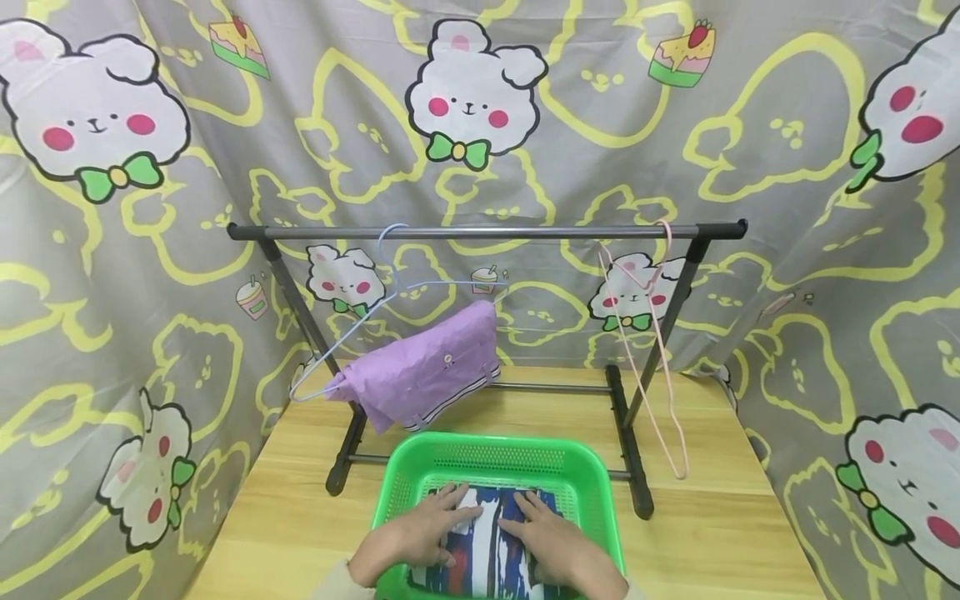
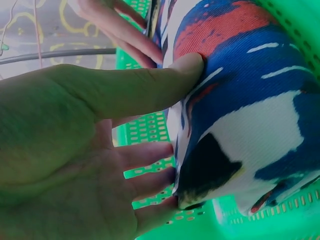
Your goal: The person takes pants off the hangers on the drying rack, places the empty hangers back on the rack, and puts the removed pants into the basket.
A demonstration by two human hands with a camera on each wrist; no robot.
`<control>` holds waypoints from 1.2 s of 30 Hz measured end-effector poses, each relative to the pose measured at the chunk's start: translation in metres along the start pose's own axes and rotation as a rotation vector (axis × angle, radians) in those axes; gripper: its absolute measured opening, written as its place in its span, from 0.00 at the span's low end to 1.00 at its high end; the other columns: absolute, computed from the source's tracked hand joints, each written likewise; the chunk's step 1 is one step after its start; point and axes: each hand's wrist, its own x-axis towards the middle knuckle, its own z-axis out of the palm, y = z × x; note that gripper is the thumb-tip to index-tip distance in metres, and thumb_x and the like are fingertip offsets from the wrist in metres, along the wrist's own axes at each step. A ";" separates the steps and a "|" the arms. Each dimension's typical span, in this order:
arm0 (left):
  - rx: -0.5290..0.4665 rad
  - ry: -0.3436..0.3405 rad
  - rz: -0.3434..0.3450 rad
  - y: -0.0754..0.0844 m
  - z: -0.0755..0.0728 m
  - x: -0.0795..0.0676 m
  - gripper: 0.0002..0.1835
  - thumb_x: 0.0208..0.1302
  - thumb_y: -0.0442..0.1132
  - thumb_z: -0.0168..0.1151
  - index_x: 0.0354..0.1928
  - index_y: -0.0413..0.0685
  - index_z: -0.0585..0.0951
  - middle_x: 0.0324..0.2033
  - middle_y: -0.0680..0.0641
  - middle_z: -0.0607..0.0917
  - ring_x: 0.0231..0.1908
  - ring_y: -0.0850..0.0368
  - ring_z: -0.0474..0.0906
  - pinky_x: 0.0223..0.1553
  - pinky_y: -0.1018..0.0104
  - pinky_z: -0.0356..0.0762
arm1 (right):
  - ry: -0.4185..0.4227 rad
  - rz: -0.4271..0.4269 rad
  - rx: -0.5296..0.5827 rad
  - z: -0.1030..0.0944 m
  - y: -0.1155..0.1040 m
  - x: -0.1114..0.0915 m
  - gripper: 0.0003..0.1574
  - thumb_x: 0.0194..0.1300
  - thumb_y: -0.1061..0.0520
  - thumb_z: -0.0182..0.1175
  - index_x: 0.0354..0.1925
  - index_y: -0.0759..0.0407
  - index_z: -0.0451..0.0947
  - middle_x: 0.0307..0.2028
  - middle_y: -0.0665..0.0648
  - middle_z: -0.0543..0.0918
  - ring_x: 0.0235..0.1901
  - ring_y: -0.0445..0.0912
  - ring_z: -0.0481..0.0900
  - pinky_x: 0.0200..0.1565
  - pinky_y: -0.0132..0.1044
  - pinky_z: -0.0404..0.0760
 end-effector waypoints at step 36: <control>-0.052 0.991 0.359 -0.007 -0.195 -0.092 0.21 0.61 0.31 0.62 0.58 0.47 0.77 0.57 0.48 0.76 0.56 0.54 0.73 0.54 0.63 0.73 | 0.132 -0.032 0.207 -0.015 -0.003 -0.001 0.28 0.58 0.55 0.66 0.57 0.55 0.76 0.59 0.63 0.73 0.61 0.61 0.67 0.55 0.57 0.71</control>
